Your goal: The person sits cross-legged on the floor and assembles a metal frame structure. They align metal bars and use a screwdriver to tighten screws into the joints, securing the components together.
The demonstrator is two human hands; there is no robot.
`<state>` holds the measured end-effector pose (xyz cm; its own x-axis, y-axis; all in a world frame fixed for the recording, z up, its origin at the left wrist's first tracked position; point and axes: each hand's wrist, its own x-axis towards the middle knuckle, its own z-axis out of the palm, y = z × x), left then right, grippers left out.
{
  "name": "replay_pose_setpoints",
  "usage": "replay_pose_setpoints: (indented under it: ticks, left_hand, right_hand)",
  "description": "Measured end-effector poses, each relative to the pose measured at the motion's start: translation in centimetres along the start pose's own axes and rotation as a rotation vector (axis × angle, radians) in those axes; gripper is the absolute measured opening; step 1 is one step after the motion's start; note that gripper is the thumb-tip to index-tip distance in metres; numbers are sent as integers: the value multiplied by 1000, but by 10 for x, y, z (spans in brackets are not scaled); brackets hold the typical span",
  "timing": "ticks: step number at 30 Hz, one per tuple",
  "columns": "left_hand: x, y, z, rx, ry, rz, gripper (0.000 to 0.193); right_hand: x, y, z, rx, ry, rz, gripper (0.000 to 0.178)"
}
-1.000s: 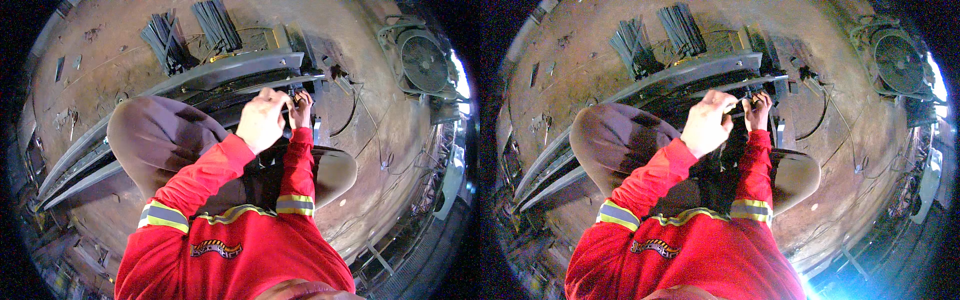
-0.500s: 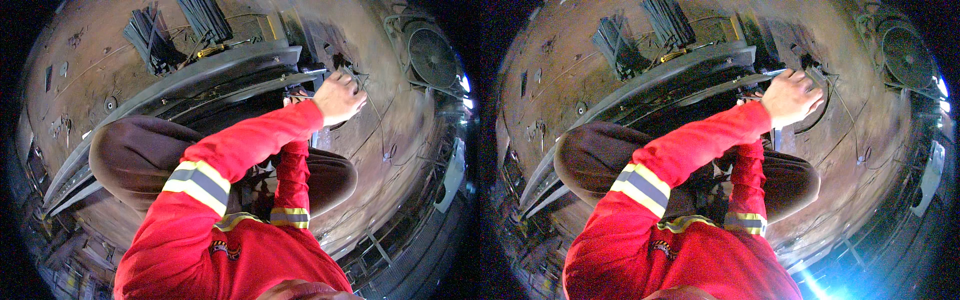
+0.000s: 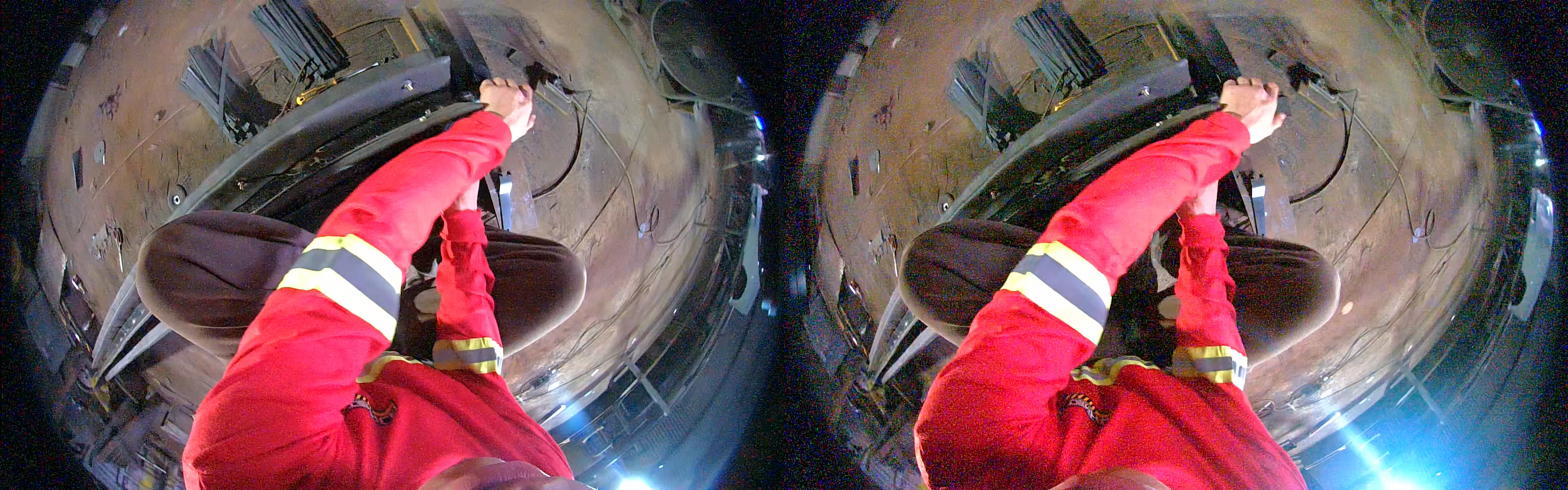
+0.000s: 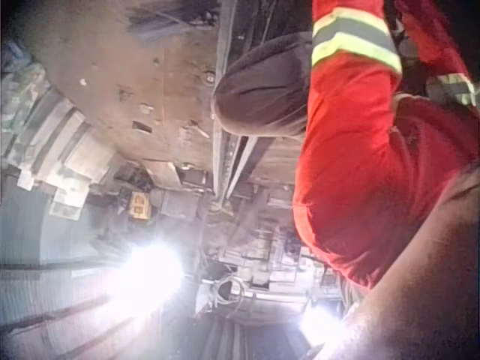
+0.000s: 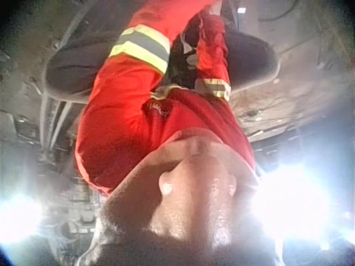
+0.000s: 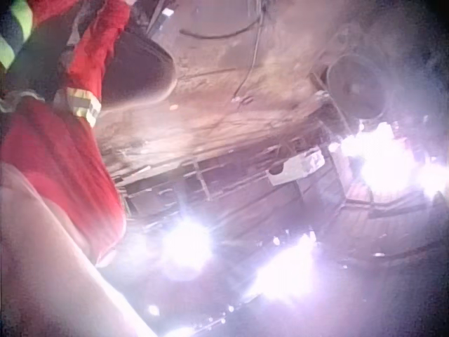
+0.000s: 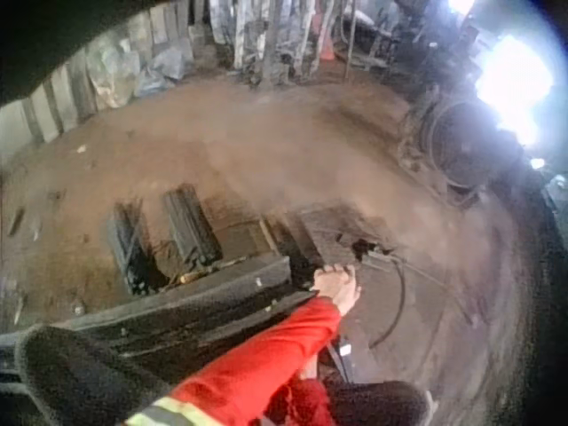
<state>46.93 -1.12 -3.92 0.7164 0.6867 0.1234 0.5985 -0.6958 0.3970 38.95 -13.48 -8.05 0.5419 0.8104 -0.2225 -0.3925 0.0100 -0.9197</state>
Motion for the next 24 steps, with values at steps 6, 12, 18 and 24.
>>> replay_pose_setpoints:
  ticks: [6,12,18,24]
  left_hand:
    - [26,19,-7,-130,-211,167,25]
    - [52,32,-131,-273,376,283,36]
    - [-69,-25,-297,-1031,357,235,25]
    - [-216,-119,-198,-449,-127,-42,15]
  right_hand:
    - [13,20,-13,179,74,-91,54]
    - [34,20,-3,-1078,-45,-618,34]
    - [24,-7,-4,-1076,103,-593,17]
    - [21,-12,8,-952,120,-626,17]
